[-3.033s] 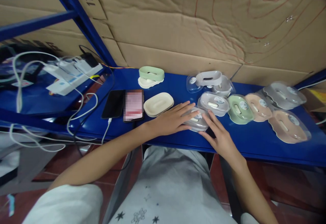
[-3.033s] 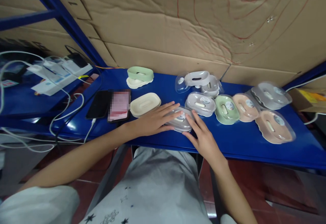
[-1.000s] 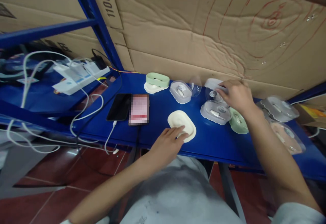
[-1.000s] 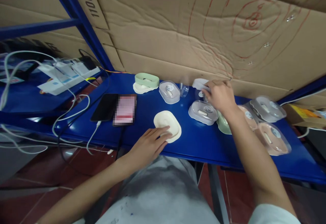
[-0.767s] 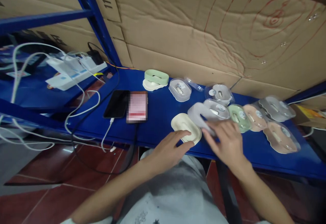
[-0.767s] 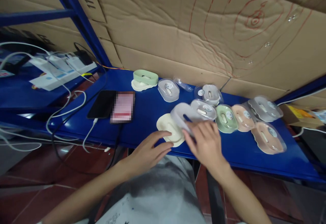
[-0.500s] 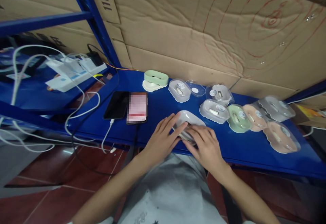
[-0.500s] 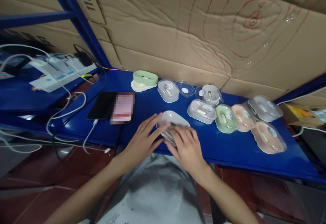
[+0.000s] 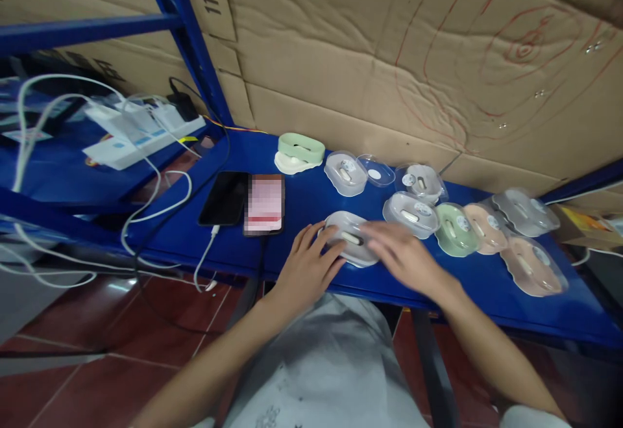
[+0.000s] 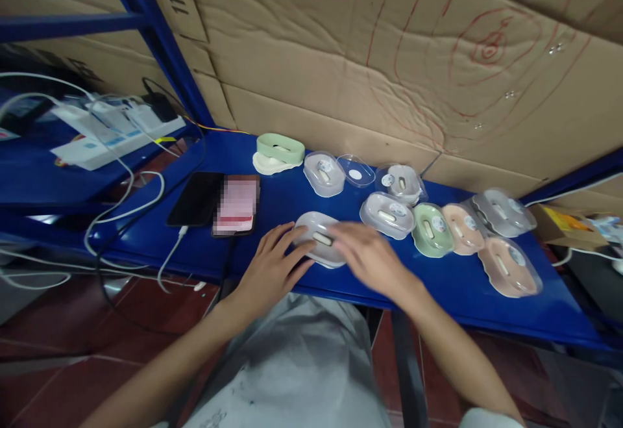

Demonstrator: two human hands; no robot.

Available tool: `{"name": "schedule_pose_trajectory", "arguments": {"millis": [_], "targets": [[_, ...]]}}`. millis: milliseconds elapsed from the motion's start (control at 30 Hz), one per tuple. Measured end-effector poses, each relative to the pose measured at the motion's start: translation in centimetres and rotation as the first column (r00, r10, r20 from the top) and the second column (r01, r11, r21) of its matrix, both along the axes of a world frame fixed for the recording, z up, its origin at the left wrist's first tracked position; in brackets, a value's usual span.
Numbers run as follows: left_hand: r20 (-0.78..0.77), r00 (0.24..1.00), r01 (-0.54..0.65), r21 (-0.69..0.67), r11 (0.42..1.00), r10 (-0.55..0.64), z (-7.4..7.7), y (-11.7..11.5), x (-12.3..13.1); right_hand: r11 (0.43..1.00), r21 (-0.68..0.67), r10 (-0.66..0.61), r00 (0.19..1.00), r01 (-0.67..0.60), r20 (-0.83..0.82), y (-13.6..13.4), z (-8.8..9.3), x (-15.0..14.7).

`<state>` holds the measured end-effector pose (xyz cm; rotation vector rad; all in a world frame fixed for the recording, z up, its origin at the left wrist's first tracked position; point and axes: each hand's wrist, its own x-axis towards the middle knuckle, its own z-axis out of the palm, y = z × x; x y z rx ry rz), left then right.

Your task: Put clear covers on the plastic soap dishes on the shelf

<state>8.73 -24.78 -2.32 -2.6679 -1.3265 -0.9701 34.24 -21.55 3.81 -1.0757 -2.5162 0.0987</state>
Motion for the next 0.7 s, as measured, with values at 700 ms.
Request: {"name": "schedule_pose_trajectory", "arguments": {"millis": [700], "targets": [[0.178,0.984,-0.017,-0.051,0.999,0.026,-0.6,-0.2,-0.5,0.986,-0.01,0.168,0.972,-0.168,0.167,-1.0,-1.6,-0.5]]}}
